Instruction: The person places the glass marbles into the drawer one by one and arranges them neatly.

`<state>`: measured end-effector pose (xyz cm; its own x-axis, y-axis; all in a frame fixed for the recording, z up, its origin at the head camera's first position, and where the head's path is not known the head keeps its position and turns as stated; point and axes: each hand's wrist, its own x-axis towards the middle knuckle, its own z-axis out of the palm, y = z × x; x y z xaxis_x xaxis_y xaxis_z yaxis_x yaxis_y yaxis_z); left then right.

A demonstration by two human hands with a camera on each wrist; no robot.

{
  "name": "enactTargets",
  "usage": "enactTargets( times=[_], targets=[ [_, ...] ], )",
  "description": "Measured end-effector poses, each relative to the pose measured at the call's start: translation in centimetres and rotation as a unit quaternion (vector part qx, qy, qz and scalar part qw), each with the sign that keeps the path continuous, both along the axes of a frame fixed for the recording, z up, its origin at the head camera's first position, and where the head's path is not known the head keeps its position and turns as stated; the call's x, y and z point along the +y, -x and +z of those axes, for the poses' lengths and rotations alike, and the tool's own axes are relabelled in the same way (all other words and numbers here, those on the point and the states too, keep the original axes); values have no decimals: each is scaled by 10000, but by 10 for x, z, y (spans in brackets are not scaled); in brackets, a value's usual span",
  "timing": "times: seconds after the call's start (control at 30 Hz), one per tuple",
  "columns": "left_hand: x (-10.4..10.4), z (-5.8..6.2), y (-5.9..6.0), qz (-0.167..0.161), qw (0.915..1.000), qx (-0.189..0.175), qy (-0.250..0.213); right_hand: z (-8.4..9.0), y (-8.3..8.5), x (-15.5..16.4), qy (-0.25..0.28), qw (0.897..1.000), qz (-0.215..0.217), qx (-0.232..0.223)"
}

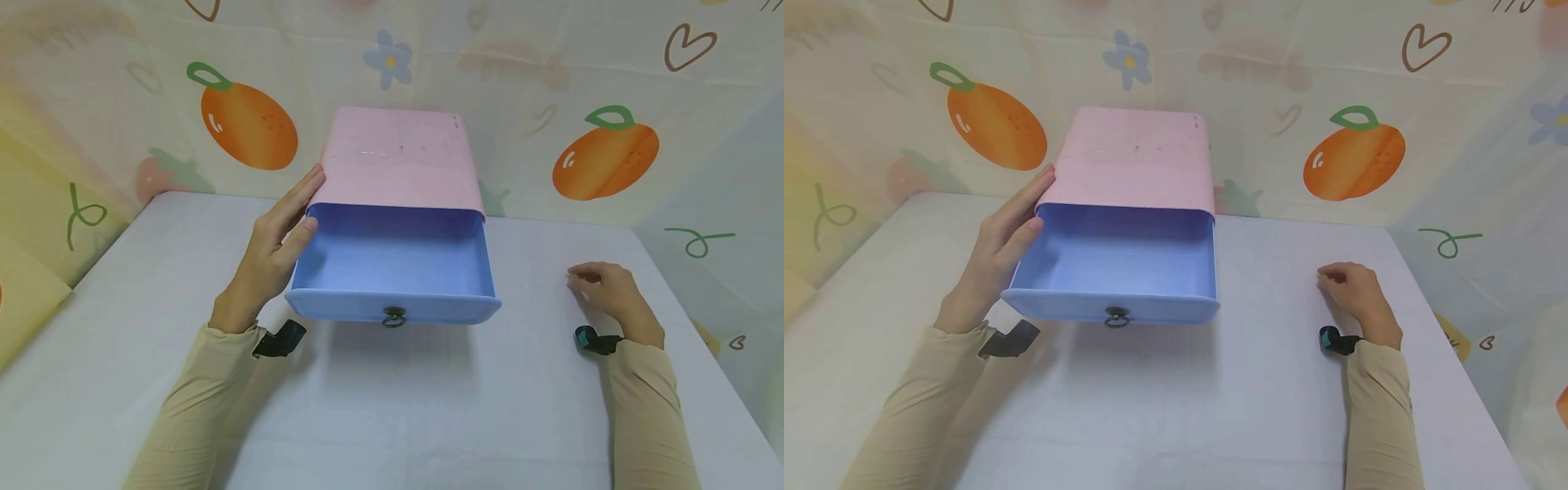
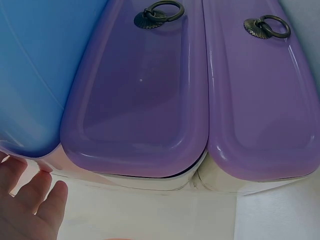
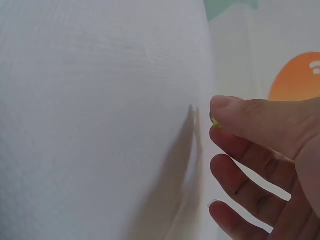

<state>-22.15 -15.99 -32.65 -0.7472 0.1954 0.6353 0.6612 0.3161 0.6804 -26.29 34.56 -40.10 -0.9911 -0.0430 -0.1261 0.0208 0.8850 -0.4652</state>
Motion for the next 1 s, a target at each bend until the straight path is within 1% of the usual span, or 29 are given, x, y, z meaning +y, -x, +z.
enactTargets(
  times=[0.3,0.53,0.77,1.0],
  targets=[
    [0,0,1,16,10000,34,31,5,0,-4,66,9999,58,104],
    [-1,0,0,-4,10000,24,27,13,-2,-11,41,9987,237,441],
    [-1,-1,0,-14,10000,45,10,24,-4,-18,38,9976,370,584],
    [0,0,-1,12,10000,18,32,31,-7,-25,-3,9960,432,782]
  ],
)
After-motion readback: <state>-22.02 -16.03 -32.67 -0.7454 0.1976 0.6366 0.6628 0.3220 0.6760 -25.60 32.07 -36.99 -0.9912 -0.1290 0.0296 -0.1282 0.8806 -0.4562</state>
